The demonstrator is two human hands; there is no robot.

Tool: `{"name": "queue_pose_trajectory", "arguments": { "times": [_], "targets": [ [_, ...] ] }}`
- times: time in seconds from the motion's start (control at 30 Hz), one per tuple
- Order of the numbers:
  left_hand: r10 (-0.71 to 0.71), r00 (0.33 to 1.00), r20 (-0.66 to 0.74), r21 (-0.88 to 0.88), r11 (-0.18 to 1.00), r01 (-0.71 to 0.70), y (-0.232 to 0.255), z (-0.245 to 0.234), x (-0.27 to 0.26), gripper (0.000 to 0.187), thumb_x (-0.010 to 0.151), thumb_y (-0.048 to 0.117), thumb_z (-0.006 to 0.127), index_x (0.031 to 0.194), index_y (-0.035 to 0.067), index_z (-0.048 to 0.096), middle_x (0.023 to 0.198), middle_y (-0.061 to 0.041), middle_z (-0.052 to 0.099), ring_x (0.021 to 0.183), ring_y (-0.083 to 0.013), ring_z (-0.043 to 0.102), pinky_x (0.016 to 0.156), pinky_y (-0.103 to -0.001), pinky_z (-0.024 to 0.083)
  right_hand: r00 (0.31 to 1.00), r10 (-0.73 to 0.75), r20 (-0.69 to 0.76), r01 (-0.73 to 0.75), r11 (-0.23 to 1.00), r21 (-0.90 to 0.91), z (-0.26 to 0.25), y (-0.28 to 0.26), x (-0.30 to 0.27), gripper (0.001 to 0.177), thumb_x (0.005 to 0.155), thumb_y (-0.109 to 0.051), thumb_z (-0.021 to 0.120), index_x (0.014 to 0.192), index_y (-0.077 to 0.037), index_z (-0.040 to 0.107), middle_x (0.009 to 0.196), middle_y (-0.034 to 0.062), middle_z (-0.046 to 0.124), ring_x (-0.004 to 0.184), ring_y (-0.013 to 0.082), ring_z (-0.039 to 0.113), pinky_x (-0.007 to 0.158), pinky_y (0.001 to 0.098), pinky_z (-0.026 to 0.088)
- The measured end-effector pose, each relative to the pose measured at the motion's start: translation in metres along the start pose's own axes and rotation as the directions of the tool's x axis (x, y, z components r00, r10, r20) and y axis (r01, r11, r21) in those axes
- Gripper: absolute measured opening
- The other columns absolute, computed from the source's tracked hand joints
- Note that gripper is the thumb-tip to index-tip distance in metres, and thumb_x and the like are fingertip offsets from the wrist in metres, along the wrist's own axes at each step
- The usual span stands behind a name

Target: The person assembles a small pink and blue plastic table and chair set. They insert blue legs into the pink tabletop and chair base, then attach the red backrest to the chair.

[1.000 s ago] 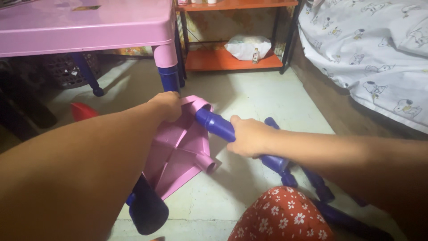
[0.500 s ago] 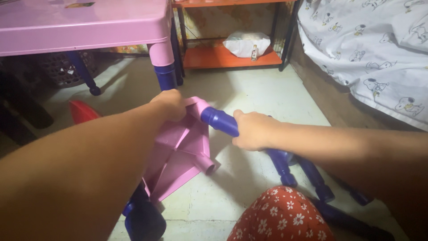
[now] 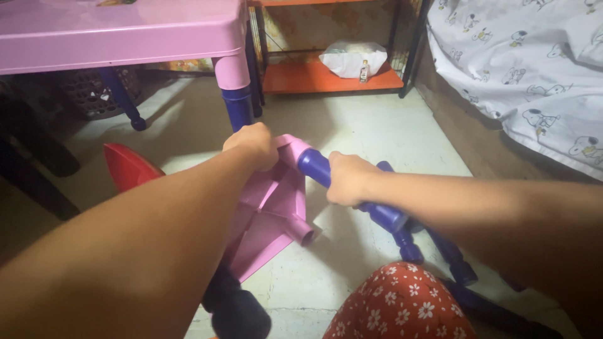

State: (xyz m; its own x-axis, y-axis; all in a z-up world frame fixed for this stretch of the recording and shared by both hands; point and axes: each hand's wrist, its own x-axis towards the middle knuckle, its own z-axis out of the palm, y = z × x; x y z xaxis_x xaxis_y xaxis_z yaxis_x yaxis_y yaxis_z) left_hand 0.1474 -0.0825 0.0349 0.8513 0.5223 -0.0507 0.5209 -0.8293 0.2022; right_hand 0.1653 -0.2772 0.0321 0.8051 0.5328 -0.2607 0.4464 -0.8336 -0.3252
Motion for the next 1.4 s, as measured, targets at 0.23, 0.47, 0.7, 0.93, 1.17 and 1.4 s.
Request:
{"name": "queue_pose_trajectory", "arguments": {
  "times": [0.23,0.47,0.7,0.93,1.17,1.4],
  "targets": [
    [0.023,0.999,-0.033,-0.026,0.999,-0.024,0.001,0.004,-0.005,0.032,0.085,0.014,0.068,0.115,0.005,0.075,0.118,-0.021,0.072,0.114,-0.0376,0.069,0.098,-0.045,0.055,0.999,-0.011,0.032,0.009,0.997,0.076,0.002,0.011,0.012,0.047,0.079,-0.009,0.073,0.120,-0.001,0.052,0.090,0.0188,0.071,0.062,0.0274,0.069,0.057,0.0401,0.056],
    [0.061,0.996,-0.063,-0.013,0.998,-0.062,0.000,0.005,-0.012,0.032,0.083,0.015,0.068,0.112,0.005,0.076,0.115,-0.022,0.073,0.112,-0.0374,0.069,0.098,-0.044,0.055,0.986,-0.039,0.161,-0.023,0.931,0.363,0.008,0.025,0.028,0.045,0.074,-0.003,0.073,0.115,0.000,0.055,0.080,0.0162,0.065,0.055,0.0250,0.063,0.047,0.0398,0.052],
    [0.062,0.996,-0.070,-0.023,0.998,-0.063,0.002,0.004,-0.022,0.030,0.084,0.016,0.068,0.110,0.006,0.077,0.113,-0.021,0.073,0.110,-0.0371,0.070,0.097,-0.045,0.055,0.882,-0.167,0.441,-0.200,0.714,0.671,0.018,0.051,0.055,0.030,0.076,-0.002,0.069,0.102,-0.004,0.055,0.070,0.0094,0.059,0.051,0.0186,0.058,0.044,0.0353,0.050],
    [0.108,0.989,-0.102,-0.021,0.994,-0.111,0.003,0.006,-0.029,0.029,0.083,0.016,0.066,0.109,0.008,0.078,0.111,-0.020,0.074,0.108,-0.0372,0.070,0.097,-0.045,0.055,0.737,-0.391,0.552,-0.387,0.425,0.818,0.034,0.077,0.069,0.029,0.077,-0.003,0.068,0.103,-0.009,0.057,0.072,0.0081,0.062,0.049,0.0164,0.058,0.044,0.0326,0.048],
    [0.093,0.993,-0.070,0.023,0.996,-0.091,0.003,0.005,-0.031,0.029,0.082,0.015,0.066,0.108,0.007,0.078,0.110,-0.020,0.074,0.107,-0.0366,0.071,0.095,-0.045,0.056,0.710,-0.399,0.580,-0.420,0.421,0.804,0.036,0.081,0.076,0.026,0.082,-0.008,0.071,0.103,-0.007,0.055,0.075,0.0075,0.063,0.053,0.0154,0.060,0.047,0.0300,0.050],
    [0.200,0.976,-0.081,0.070,0.978,-0.195,0.012,0.012,-0.042,0.022,0.085,0.012,0.067,0.104,0.008,0.077,0.108,-0.019,0.075,0.105,-0.0356,0.072,0.093,-0.045,0.057,0.817,-0.305,0.490,-0.393,0.328,0.859,0.035,0.056,0.057,0.028,0.088,-0.023,0.070,0.108,-0.005,0.061,0.085,0.0136,0.072,0.064,0.0186,0.068,0.056,0.0308,0.058]
  ]
}}
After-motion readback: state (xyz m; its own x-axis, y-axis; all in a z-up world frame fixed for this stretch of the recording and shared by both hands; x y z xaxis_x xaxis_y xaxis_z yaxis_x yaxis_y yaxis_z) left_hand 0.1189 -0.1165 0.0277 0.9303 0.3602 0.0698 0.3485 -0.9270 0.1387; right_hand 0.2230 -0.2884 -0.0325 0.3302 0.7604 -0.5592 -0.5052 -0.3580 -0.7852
